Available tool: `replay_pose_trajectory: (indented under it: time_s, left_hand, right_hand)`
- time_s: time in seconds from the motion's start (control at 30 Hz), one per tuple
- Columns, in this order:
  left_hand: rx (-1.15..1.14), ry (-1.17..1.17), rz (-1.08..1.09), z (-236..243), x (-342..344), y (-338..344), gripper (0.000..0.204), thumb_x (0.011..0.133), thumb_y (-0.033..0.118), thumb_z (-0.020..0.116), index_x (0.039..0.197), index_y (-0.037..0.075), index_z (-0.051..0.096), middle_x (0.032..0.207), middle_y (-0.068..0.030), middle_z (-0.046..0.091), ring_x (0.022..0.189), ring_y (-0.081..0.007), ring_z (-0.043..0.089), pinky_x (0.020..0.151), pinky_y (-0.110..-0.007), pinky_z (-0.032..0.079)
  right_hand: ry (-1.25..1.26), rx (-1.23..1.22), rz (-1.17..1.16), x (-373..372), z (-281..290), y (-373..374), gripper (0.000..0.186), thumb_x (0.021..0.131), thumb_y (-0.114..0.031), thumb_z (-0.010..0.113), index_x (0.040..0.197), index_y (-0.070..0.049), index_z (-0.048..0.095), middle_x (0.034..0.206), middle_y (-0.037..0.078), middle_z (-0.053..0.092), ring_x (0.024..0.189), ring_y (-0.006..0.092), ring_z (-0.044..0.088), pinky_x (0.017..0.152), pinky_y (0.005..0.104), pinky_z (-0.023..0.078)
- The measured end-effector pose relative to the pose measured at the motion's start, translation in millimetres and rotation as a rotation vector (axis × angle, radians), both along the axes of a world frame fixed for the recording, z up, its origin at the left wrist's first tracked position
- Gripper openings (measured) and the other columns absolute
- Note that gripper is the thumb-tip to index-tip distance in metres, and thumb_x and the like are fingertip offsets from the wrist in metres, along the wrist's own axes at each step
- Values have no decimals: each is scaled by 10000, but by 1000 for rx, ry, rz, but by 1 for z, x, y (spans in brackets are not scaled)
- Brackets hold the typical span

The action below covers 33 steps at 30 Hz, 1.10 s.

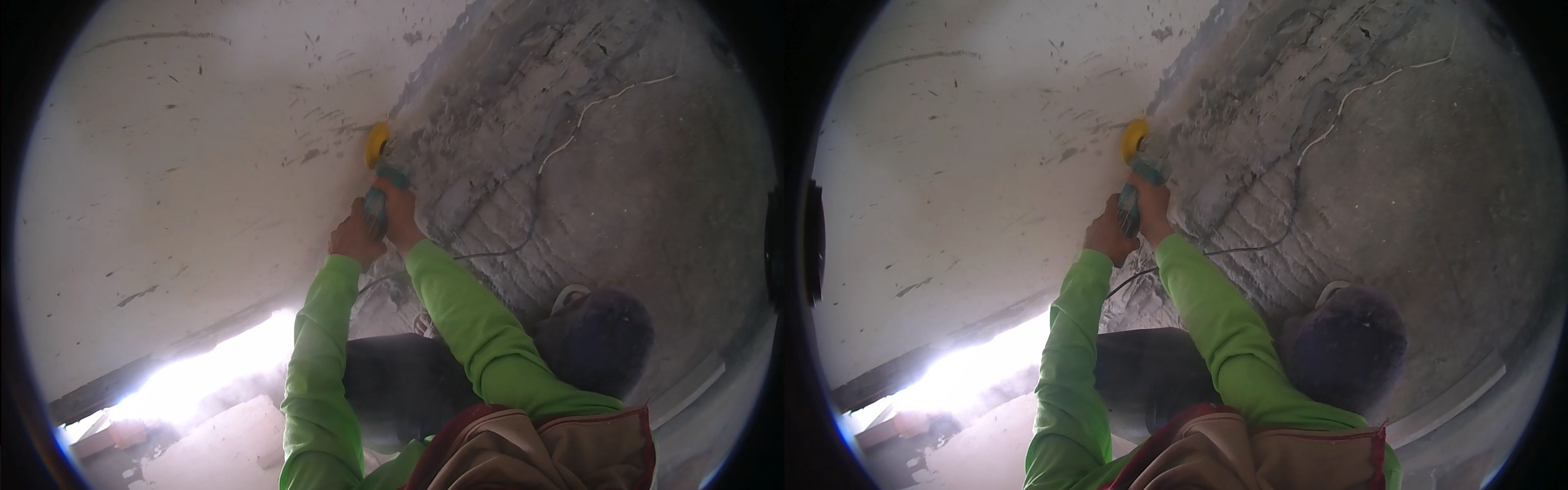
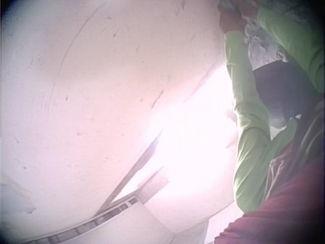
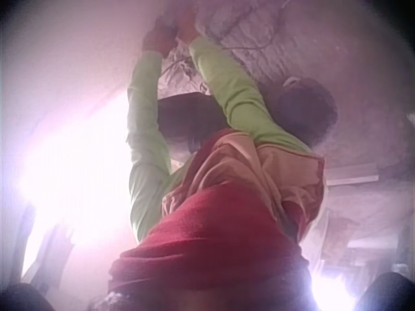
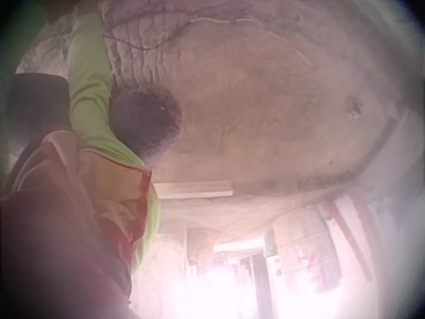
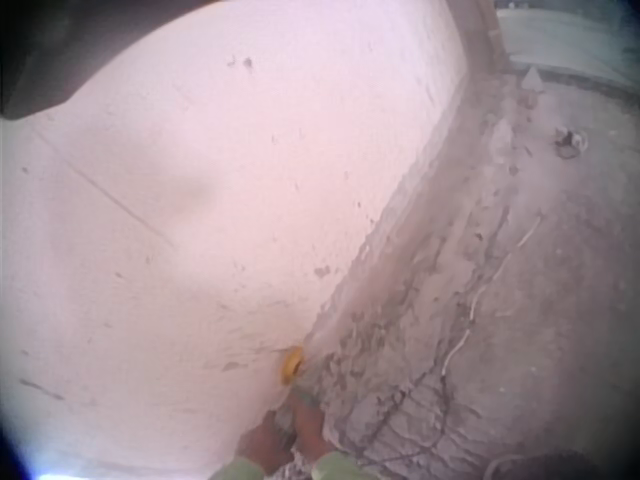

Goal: The person uses an angle grinder to smooth a section of a concrete wall. They hold the tool with both hands and move it across the surface, generating dust.

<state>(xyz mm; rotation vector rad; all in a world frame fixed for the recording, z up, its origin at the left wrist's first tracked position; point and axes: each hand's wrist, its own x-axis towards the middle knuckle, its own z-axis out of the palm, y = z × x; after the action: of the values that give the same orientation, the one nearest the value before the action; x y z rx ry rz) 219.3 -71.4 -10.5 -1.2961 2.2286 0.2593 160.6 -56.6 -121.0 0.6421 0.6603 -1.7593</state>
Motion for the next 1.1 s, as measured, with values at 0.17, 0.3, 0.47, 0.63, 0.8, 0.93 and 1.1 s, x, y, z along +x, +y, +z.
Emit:
replay_pose_trajectory:
  time_s: [0.17,0.3,0.47,0.63,0.8,0.93,1.1]
  left_hand:
    - [-40,6,-55,-5,-12,-4,915,599,224,740,1397,131,301,995,-237,666,935,-436,639,823,-495,521]
    - [-42,-37,-109,-5,-40,-13,921,620,221,738,1408,94,277,1031,-224,652,963,-410,640,835,-479,521]
    - [-33,-112,-133,2,-65,-15,908,640,227,740,1404,79,272,1062,-219,642,984,-386,644,851,-462,525]
    - [-84,-185,-157,2,-51,-15,906,601,217,749,1379,77,306,1020,-224,664,954,-395,652,827,-475,528]
    - [-77,-199,-159,10,-44,-11,899,601,222,752,1370,70,312,1019,-215,663,943,-391,656,826,-472,530]
    - [-90,-205,-173,3,-54,-18,911,598,226,757,1377,74,308,1019,-206,662,943,-390,654,828,-468,530]
    - [-80,-214,-216,-1,-98,-23,862,641,212,741,1381,107,311,1071,-181,644,1001,-374,641,867,-443,522]
  right_hand:
    - [72,-22,-36,-12,-9,-3,284,798,-205,723,986,-13,632,866,53,588,777,184,585,686,333,478]
    - [15,-60,-94,-36,-12,-10,301,809,-225,722,1004,-21,617,873,53,589,785,177,590,697,328,485]
    - [-85,-57,-129,-58,1,-8,393,771,-223,747,1062,-5,601,896,55,569,747,190,566,663,341,476]
    - [-88,-99,-63,-36,-1,-3,334,827,-240,704,1072,-45,588,966,59,589,859,178,589,763,334,492]
    - [-225,-121,-53,-22,-6,-7,343,837,-248,695,1085,-41,580,937,64,590,850,187,587,769,343,495]
    - [-158,-130,-78,-38,-6,-7,341,835,-238,696,1084,-43,569,910,70,583,833,192,596,744,347,503]
    - [-155,-152,-194,-81,-7,-14,364,818,-260,706,1079,-53,560,881,64,569,816,202,595,711,351,507]
